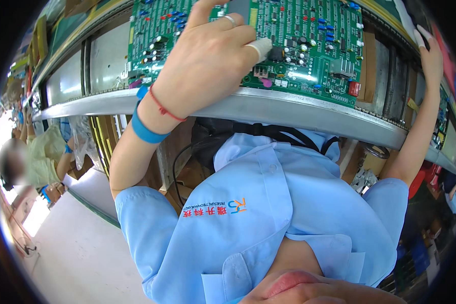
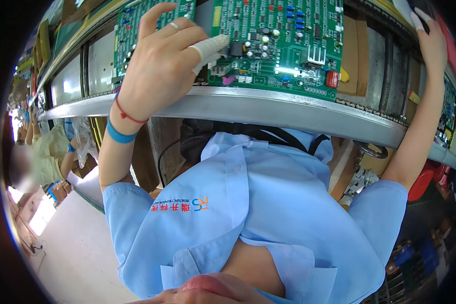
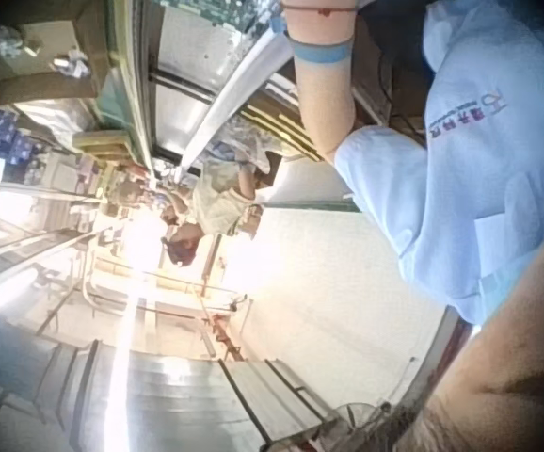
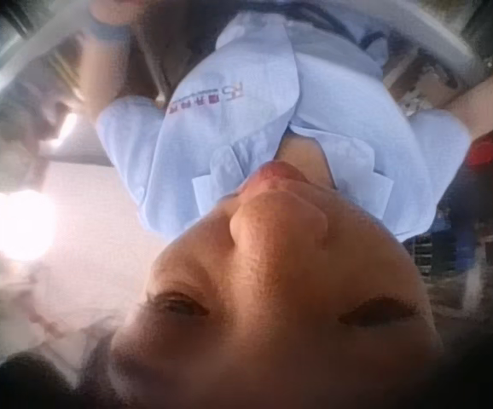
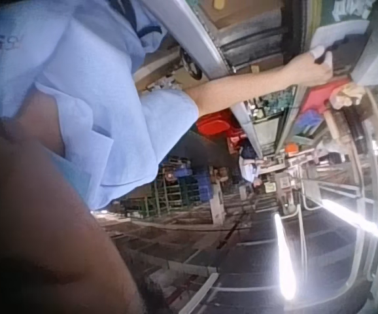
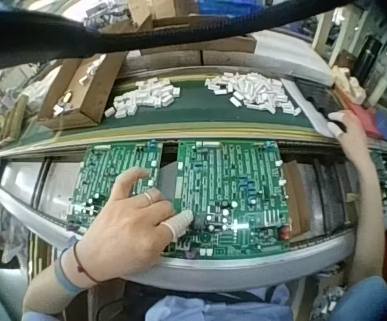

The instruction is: Assembling electronic components onto printed circuit boards on a production line.

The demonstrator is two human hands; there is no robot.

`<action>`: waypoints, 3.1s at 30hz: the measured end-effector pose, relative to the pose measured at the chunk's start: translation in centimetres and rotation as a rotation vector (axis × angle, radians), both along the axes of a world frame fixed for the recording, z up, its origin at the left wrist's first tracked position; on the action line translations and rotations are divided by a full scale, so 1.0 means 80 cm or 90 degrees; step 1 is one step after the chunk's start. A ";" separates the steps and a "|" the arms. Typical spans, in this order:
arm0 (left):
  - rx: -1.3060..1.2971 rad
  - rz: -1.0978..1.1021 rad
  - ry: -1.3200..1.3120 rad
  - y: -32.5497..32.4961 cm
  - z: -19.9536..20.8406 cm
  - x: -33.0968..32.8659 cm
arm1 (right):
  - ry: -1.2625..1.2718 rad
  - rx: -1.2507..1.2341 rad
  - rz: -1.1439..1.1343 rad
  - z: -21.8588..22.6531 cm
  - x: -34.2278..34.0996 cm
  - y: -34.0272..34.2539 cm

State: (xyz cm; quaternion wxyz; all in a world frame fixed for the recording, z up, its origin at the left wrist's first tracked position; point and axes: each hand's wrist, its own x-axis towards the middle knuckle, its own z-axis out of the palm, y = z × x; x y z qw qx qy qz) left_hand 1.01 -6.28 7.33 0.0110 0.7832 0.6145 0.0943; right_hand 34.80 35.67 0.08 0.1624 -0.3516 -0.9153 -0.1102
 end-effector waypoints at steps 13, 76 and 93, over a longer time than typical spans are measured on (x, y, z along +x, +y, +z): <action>0.206 0.157 -0.119 -0.064 0.026 -0.019 | 0.328 -0.057 0.126 0.111 -0.079 -0.194; -0.122 0.819 -0.839 -0.315 -0.272 -0.022 | 0.700 -1.731 0.645 0.047 -0.299 -0.531; 0.115 0.823 -1.160 -0.290 -0.256 -0.013 | 0.612 -1.748 1.157 0.131 -0.239 -0.478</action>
